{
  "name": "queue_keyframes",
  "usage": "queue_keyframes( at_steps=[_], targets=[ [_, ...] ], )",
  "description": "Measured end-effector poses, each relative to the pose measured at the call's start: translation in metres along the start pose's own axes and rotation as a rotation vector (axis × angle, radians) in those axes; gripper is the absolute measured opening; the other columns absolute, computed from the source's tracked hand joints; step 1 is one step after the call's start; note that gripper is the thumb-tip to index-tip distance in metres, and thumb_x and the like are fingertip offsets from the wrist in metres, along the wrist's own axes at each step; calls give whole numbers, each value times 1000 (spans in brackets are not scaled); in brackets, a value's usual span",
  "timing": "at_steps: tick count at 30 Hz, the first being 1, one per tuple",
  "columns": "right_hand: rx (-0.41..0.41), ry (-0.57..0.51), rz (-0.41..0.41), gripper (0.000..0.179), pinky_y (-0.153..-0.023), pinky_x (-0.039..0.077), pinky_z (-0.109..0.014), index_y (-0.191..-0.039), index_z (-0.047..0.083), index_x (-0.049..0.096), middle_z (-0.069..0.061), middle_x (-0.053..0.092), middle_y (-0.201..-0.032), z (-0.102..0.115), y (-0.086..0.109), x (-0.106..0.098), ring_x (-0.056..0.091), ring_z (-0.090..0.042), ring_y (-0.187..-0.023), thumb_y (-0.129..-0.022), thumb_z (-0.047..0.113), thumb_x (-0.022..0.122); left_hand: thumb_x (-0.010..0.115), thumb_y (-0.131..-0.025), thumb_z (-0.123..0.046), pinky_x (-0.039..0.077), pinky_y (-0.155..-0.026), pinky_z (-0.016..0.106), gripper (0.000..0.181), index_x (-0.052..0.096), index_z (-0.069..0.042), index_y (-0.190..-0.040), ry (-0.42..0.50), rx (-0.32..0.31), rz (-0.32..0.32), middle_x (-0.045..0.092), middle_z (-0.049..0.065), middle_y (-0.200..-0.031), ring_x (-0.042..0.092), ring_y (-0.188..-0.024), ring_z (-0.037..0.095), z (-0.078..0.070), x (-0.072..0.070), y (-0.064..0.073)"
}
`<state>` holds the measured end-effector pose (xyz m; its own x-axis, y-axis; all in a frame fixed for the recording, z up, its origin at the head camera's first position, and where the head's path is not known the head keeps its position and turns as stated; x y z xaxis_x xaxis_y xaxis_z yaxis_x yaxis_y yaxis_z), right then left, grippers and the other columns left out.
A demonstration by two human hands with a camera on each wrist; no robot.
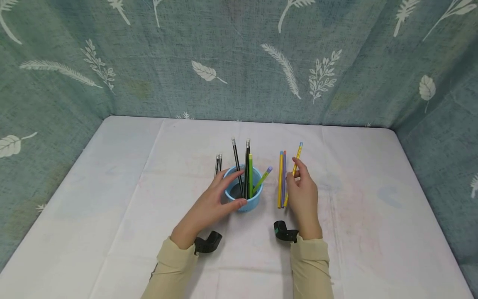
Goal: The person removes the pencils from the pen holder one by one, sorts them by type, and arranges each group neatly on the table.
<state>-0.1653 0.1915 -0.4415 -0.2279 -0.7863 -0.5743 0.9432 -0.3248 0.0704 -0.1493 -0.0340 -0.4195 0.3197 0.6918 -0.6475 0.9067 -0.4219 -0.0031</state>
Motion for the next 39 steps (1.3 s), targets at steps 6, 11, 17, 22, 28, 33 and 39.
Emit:
queue_keyframes(
  at_steps=[6,11,17,22,28,33,39],
  targets=[
    [-15,200,201,44,-48,38,-28,-139,22,40,-12,55,-105,-8,-2,10,47,-21,-59,-95,22,46,53,-78,-68,35,-100,49,72,25,-45,-141,-1,-29,-9,20,-9,-149,28,-135,18,0,-1,1],
    [-70,307,297,44,-54,38,-29,-137,15,43,-12,55,-97,-8,-2,14,47,-22,-66,-94,16,49,55,-79,-64,34,-101,51,72,25,-45,-141,13,-31,-33,18,-9,-151,27,-136,23,-1,-2,0],
    [-100,339,284,43,-57,35,-30,-134,10,46,-12,50,-96,-6,-3,16,44,-23,-72,-91,11,51,60,-82,-54,31,-103,51,73,25,-38,-143,29,0,-69,6,-19,-152,17,-139,18,-3,-2,-2],
    [-96,322,243,43,-61,36,-31,-134,10,46,-14,47,-107,-5,-1,16,44,-24,-79,-91,11,52,62,-83,-48,27,-106,51,74,28,-29,-145,14,30,-105,3,-16,-153,10,-141,16,-4,-5,-1],
    [-79,312,172,45,-63,38,-33,-135,13,46,-17,44,-120,-5,-2,17,47,-25,-82,-91,11,53,64,-81,-50,30,-105,48,74,29,-31,-144,27,19,-115,10,-15,-152,17,-140,16,-2,-7,-2],
    [-79,304,139,49,-70,41,-37,-138,12,43,-17,47,-123,-7,-4,16,49,-27,-91,-90,13,55,65,-80,-50,32,-104,48,75,29,-32,-144,34,11,-106,14,-13,-152,20,-139,17,-2,-6,-2],
    [-108,264,100,47,-66,38,-34,-138,16,43,-10,53,-124,-5,-3,11,50,-23,-80,-92,18,52,66,-78,-52,32,-104,47,76,31,-32,-143,24,23,-102,16,-15,-151,21,-138,14,-2,-5,-3]
  ],
)
Point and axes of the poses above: each hand's wrist, its own y-axis away from the middle knuckle, its own x-axis out of the palm, z = x × y, the point moved 6 cm from there along -y, towards the middle knuckle
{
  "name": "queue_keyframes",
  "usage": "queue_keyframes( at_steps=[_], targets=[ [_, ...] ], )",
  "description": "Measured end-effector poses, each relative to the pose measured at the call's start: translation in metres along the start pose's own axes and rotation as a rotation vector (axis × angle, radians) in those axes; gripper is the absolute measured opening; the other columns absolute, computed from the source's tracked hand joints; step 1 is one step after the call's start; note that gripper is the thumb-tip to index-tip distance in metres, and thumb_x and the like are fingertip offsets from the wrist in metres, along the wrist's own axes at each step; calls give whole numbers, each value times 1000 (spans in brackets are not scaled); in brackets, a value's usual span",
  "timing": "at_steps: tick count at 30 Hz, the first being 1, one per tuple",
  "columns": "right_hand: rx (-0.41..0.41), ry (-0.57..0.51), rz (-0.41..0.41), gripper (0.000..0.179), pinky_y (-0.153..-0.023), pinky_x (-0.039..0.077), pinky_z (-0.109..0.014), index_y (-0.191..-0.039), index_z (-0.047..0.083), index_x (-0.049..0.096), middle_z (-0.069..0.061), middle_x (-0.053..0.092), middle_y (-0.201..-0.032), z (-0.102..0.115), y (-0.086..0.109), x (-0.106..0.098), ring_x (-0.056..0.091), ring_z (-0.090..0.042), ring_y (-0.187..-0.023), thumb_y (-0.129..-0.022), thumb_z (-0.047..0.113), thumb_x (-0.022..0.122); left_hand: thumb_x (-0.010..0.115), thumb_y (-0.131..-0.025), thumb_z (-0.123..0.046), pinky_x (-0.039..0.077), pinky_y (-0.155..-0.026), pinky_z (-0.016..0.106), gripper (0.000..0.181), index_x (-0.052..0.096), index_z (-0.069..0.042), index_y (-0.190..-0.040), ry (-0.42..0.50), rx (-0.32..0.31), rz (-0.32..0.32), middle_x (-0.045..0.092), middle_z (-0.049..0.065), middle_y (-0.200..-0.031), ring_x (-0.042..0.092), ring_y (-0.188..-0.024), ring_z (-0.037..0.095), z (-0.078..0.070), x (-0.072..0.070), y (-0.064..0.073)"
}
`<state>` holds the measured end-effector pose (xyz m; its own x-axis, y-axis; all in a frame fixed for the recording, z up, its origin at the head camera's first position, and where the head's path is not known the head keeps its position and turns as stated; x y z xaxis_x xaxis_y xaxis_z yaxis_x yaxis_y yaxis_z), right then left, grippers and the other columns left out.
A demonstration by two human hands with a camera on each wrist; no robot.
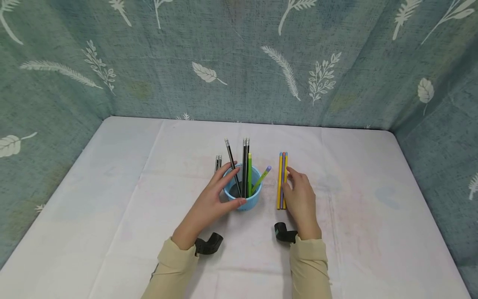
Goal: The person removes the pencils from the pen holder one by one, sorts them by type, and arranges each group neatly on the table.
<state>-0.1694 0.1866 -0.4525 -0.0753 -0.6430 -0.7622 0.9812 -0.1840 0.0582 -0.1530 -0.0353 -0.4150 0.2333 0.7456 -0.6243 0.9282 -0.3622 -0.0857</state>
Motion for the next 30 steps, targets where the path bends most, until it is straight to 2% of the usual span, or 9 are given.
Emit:
queue_keyframes(
  at_steps=[2,6,10,13,15,20,24,30],
  targets=[
    [-15,-27,-15,45,-60,37,-31,-137,18,44,-8,55,-122,3,0,-2,47,-21,-71,-93,21,50,65,-78,-53,32,-104,46,76,31,-33,-143,-1,0,-5,16,-16,-151,21,-138,14,0,-1,0],
    [-33,-72,-16,41,-53,40,-28,-135,20,47,-4,60,-117,8,1,-3,48,-17,-65,-95,29,48,65,-77,-54,32,-104,45,76,32,-34,-142,2,-5,-8,16,-17,-150,22,-138,12,1,-1,0],
    [-51,-101,37,39,-48,41,-27,-132,19,51,-5,67,-97,12,4,2,51,-16,-60,-96,34,46,65,-77,-55,33,-104,45,76,32,-34,-142,3,-2,-11,16,-16,-150,23,-138,13,2,-1,0],
    [-94,-111,55,37,-49,42,-28,-127,18,56,-5,68,-83,19,7,5,54,-15,-60,-96,36,45,64,-77,-57,33,-104,45,76,32,-35,-142,5,-1,-11,16,-16,-150,23,-138,14,3,0,0],
    [-121,-122,48,36,-50,44,-28,-125,19,58,-5,68,-81,25,8,5,57,-16,-63,-96,36,46,63,-77,-58,33,-103,46,76,31,-36,-142,5,0,-11,16,-16,-150,23,-138,14,4,0,1],
    [-206,-188,-9,31,-66,51,-32,-123,17,59,-1,67,-100,40,11,4,63,-16,-80,-96,25,46,62,-76,-59,34,-103,46,76,31,-35,-142,-6,2,-20,18,-15,-150,23,-137,14,3,0,0],
    [-258,-239,-48,32,-78,50,-34,-126,17,56,0,64,-112,46,13,3,61,-14,-91,-95,20,47,64,-77,-58,33,-103,46,77,32,-34,-142,-12,8,-22,18,-13,-151,23,-138,14,3,0,1],
    [-303,-384,-7,32,-88,47,-37,-127,24,55,0,62,-118,50,17,5,58,-14,-106,-96,28,48,64,-77,-57,33,-104,45,77,33,-33,-142,9,6,-19,18,-15,-150,23,-137,13,3,0,1]
  ],
)
Point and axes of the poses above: each hand's wrist, its own y-axis away from the middle knuckle, its own x-axis out of the palm, z = x × y, the point moved 6 cm from there along -y, towards the middle knuckle
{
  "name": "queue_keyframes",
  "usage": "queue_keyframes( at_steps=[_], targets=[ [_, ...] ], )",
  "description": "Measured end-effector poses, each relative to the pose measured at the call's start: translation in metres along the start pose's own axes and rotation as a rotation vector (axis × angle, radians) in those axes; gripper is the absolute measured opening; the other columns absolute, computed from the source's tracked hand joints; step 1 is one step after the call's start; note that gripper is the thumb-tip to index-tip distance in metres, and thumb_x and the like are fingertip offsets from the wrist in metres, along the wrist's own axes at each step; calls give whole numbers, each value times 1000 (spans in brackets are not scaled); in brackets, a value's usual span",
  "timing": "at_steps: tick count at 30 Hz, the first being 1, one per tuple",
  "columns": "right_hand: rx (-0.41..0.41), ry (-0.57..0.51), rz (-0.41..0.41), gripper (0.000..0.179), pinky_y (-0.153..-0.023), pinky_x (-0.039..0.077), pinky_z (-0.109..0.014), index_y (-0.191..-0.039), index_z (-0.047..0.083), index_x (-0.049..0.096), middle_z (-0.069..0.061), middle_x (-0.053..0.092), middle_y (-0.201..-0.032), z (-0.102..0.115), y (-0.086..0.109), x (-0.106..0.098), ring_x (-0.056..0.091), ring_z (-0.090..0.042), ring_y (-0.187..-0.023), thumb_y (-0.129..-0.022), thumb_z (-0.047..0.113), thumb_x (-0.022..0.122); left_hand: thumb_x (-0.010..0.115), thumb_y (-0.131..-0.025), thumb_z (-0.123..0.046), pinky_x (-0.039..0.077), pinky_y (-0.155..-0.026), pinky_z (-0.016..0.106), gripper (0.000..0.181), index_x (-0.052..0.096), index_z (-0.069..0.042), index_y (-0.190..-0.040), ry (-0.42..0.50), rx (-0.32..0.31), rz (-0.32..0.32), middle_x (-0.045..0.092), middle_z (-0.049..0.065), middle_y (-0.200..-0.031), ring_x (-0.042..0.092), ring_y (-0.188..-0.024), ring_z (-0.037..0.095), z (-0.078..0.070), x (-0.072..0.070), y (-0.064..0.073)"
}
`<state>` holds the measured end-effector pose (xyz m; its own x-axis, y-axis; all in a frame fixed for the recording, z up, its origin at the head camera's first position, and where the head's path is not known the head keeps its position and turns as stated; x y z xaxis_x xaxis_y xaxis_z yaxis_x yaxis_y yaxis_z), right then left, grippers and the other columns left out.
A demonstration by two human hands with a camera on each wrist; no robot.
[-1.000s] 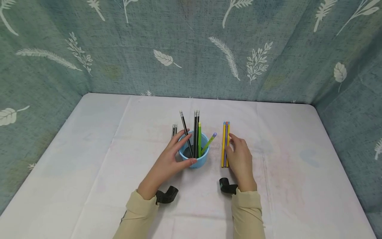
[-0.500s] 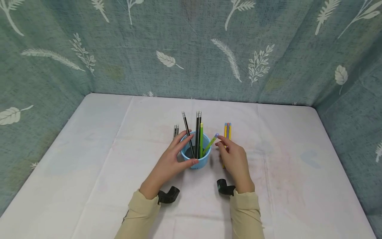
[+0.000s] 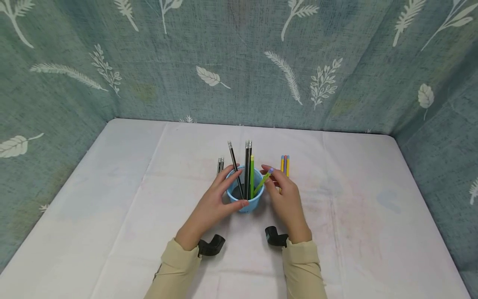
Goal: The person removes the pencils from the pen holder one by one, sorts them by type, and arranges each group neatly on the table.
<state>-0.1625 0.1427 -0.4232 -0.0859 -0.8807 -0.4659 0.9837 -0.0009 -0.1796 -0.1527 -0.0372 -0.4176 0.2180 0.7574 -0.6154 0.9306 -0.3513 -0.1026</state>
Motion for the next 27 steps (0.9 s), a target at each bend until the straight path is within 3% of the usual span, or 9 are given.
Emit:
queue_keyframes(
  at_steps=[3,7,18,23,27],
  targets=[
    [-49,-47,32,33,-92,45,-41,-129,22,54,-3,59,-123,4,0,4,55,-16,-114,-96,26,49,63,-77,-59,33,-103,46,76,33,-33,-142,4,1,-4,18,-15,-150,24,-137,14,0,-1,0],
    [-100,-34,66,34,-95,41,-48,-130,19,53,-4,55,-129,8,1,9,50,-20,-120,-96,21,49,62,-77,-60,33,-103,45,77,32,-32,-142,1,0,-5,17,-15,-150,23,-137,13,1,-2,1],
    [-81,-26,140,38,-95,42,-46,-133,23,48,1,49,-135,6,3,15,48,-21,-122,-96,17,49,64,-77,-57,33,-104,43,80,31,-29,-144,11,6,-9,18,-14,-150,22,-137,12,0,-1,3],
    [-51,-58,146,38,-99,38,-48,-135,25,46,2,46,-138,2,4,18,42,-21,-128,-97,23,46,63,-81,-51,32,-105,44,73,35,-24,-142,51,50,-70,22,-12,-149,23,-137,11,-3,-4,2],
    [-26,-64,133,39,-98,39,-48,-135,24,46,1,47,-138,0,4,18,45,-22,-126,-97,25,46,59,-88,-42,34,-104,42,57,42,-21,-139,124,109,-170,31,-11,-145,29,-134,9,-7,-11,1]
  ],
)
Point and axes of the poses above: each hand's wrist, its own y-axis away from the middle knuckle, its own x-axis out of the palm, z = x × y, the point moved 6 cm from there along -y, towards the middle knuckle
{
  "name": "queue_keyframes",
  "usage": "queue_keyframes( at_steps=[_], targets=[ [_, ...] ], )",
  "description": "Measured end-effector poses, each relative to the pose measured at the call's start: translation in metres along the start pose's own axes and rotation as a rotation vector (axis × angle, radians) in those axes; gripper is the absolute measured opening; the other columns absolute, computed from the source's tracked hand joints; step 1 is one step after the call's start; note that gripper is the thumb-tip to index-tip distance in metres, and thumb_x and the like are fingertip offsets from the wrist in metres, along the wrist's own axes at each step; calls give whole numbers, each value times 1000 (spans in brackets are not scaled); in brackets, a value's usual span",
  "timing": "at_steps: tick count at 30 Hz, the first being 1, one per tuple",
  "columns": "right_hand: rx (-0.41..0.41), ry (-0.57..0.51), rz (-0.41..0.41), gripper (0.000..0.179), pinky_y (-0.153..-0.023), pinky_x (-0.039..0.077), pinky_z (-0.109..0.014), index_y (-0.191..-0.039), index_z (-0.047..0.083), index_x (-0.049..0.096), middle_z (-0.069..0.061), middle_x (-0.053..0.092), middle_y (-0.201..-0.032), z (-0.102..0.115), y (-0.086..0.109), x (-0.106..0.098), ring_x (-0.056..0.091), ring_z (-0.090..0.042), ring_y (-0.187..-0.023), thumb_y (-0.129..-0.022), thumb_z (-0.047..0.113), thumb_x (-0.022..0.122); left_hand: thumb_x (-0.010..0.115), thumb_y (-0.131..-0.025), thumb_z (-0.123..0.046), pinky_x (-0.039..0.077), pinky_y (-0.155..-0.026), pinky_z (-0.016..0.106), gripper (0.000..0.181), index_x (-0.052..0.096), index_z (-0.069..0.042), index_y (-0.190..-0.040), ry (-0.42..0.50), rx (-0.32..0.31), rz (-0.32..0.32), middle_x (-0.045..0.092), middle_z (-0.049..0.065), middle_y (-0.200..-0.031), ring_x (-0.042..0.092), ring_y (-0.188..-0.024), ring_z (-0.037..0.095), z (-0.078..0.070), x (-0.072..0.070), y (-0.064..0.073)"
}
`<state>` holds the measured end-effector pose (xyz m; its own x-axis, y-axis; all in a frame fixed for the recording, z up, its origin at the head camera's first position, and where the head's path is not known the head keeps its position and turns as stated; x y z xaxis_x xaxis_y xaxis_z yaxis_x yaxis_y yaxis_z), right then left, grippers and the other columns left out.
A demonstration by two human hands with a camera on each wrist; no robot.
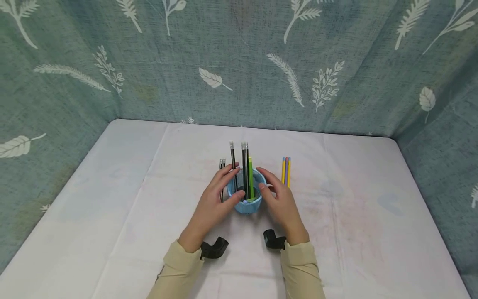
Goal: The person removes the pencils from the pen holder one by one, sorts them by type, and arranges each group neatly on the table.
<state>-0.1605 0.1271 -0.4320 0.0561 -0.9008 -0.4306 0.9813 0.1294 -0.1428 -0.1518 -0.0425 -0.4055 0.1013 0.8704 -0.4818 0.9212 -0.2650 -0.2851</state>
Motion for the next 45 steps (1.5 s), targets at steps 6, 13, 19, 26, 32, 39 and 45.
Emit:
queue_keyframes(
  at_steps=[6,13,19,26,32,39,45],
  targets=[
    [19,16,-7,38,-95,42,-48,-134,24,48,0,51,-134,-3,0,0,50,-21,-120,-96,24,46,56,-92,-20,43,-96,35,36,55,-12,-128,162,-15,-167,50,-4,-131,46,-121,10,-9,-21,-2],
    [68,11,3,37,-98,38,-49,-134,13,48,-8,50,-134,8,2,0,47,-26,-122,-97,18,45,56,-92,-12,46,-88,35,23,65,-4,-111,292,-110,-193,60,5,-116,53,-111,15,-26,-38,2],
    [85,26,2,37,-98,39,-48,-133,17,49,-4,51,-133,2,1,1,48,-22,-122,-97,25,44,61,-88,-11,49,-82,31,14,68,-11,-101,362,-96,-242,64,-1,-106,58,-102,12,-10,-33,1],
    [62,21,-11,36,-97,40,-47,-131,20,51,-2,54,-130,-4,1,1,50,-21,-120,-97,31,44,63,-87,-12,50,-73,25,10,61,-8,-96,490,-135,-361,66,5,-101,61,-93,19,6,-38,2],
    [70,30,-19,38,-96,41,-47,-130,17,52,-4,55,-129,-2,1,-1,51,-22,-118,-96,33,44,64,-86,-9,49,-74,25,27,50,-8,-109,668,-152,-406,66,9,-103,61,-94,25,5,-44,3],
    [66,22,-18,37,-94,42,-47,-129,17,53,-4,55,-129,-3,-1,-1,51,-22,-117,-96,32,43,62,-87,-9,49,-71,26,33,52,-5,-118,653,-55,-461,65,10,-101,59,-92,26,-8,-55,5],
    [77,26,-16,38,-95,42,-47,-130,16,53,-4,55,-129,-4,-1,-2,51,-22,-118,-96,32,43,58,-90,-7,49,-71,27,31,52,-6,-120,636,-10,-472,63,10,-98,58,-92,28,-19,-65,5]
  ],
)
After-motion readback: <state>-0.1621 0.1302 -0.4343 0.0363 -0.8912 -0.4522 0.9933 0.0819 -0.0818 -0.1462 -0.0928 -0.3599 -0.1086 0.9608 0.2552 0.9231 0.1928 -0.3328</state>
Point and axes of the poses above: each hand's wrist, its own y-axis away from the middle knuckle, its own x-axis out of the palm, z = x × y, the point moved 6 cm from there along -y, towards the middle knuckle
